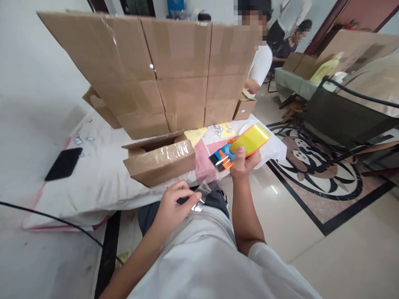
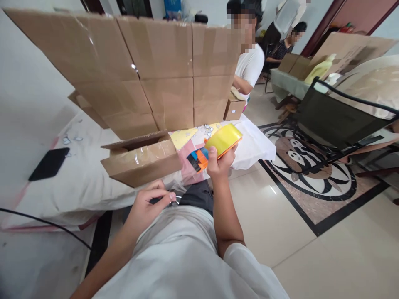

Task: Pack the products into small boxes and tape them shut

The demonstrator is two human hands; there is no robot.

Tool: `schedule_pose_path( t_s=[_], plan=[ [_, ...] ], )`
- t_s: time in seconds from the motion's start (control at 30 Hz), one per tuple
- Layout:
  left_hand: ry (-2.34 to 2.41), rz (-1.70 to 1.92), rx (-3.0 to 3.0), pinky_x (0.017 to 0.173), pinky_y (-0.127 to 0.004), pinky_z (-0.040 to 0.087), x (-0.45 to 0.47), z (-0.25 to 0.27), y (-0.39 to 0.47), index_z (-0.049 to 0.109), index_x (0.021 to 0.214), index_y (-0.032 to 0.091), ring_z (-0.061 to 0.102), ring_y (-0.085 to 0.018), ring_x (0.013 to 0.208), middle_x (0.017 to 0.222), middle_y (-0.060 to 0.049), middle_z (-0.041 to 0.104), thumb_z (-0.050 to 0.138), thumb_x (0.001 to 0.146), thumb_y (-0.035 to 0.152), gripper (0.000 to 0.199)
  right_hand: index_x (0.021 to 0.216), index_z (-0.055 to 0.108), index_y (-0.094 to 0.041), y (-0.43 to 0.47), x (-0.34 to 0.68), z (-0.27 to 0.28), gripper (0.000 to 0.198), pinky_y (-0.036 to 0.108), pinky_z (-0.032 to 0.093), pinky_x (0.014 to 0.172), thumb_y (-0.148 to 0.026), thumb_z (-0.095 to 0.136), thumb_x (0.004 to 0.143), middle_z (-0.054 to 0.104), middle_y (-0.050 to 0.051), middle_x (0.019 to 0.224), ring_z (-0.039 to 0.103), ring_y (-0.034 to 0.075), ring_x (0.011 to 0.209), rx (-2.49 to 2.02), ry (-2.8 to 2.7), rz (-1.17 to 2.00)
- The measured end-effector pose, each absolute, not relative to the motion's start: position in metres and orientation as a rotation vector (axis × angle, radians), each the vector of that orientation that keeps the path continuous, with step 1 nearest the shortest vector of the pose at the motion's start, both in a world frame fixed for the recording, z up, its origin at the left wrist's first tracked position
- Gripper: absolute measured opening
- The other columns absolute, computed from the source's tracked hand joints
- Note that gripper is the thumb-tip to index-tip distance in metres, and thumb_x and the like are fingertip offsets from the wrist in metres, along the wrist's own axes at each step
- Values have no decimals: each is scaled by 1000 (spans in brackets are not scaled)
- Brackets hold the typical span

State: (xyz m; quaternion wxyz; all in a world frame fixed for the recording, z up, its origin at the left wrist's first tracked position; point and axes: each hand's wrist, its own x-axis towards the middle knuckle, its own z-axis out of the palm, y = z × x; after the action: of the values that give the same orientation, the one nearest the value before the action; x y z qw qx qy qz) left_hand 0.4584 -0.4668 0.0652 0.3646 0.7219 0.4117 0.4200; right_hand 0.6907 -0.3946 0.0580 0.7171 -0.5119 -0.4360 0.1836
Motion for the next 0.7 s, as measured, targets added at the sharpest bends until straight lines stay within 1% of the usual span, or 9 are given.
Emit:
schedule_pose_path(
  t_s=[0.07,0.13,0.2,0.3,0.37,0.47,0.53,0.63,0.7],
  plan=[
    [1053,1038,1811,61,-27,41,457,66,-465,78,69,21,54,-13,64,66,0,54,69,92,34,27,108,62,-23,-392,682,66,49,57,57,98,-67,51,91,70,13,105,71,35,110,-1060,-971,261],
    [1028,989,1777,62,-26,43,455,66,-463,77,69,20,56,-13,65,68,-1,57,69,91,35,28,105,61,-23,-387,674,73,50,54,61,89,-68,45,94,69,10,94,75,32,96,-979,-1015,138],
    [1005,940,1742,62,-26,44,451,66,-461,76,71,20,59,-14,70,74,-2,63,69,92,38,29,101,62,-23,-383,672,78,47,50,63,80,-67,47,94,69,6,85,75,28,84,-882,-1072,63],
    [1019,810,1681,64,-24,46,443,67,-459,77,76,19,64,-15,75,80,-3,72,66,94,40,30,90,66,-22,-381,682,77,37,44,62,67,-58,58,93,69,3,76,72,24,69,-763,-1202,-5],
    [1023,697,1633,64,-24,47,437,69,-461,78,77,20,65,-15,71,76,-2,75,65,96,39,30,85,68,-22,-382,693,71,35,44,61,68,-56,62,92,71,4,76,72,25,70,-797,-1278,0],
    [970,576,1543,60,-23,46,432,76,-468,76,71,20,65,-13,64,68,-1,74,64,96,40,34,85,70,-23,-383,701,61,43,48,61,79,-66,63,88,72,6,82,74,27,80,-919,-1298,47],
    [924,542,1481,59,-22,47,431,80,-473,76,71,19,63,-13,60,66,-1,74,65,95,41,34,85,70,-24,-382,697,58,45,49,61,81,-69,63,86,72,6,83,73,27,81,-917,-1269,103],
    [922,529,1436,58,-21,48,434,79,-478,77,75,19,61,-11,59,67,-2,75,66,94,39,30,87,69,-25,-385,680,64,39,44,61,74,-63,62,89,70,3,79,71,23,73,-816,-1137,190],
    [1001,576,1421,59,-21,48,438,74,-480,79,85,19,62,-11,62,70,-2,76,66,94,38,25,85,69,-24,-392,668,73,35,39,60,67,-58,61,90,67,2,75,69,21,68,-779,-1025,254]
  ],
)
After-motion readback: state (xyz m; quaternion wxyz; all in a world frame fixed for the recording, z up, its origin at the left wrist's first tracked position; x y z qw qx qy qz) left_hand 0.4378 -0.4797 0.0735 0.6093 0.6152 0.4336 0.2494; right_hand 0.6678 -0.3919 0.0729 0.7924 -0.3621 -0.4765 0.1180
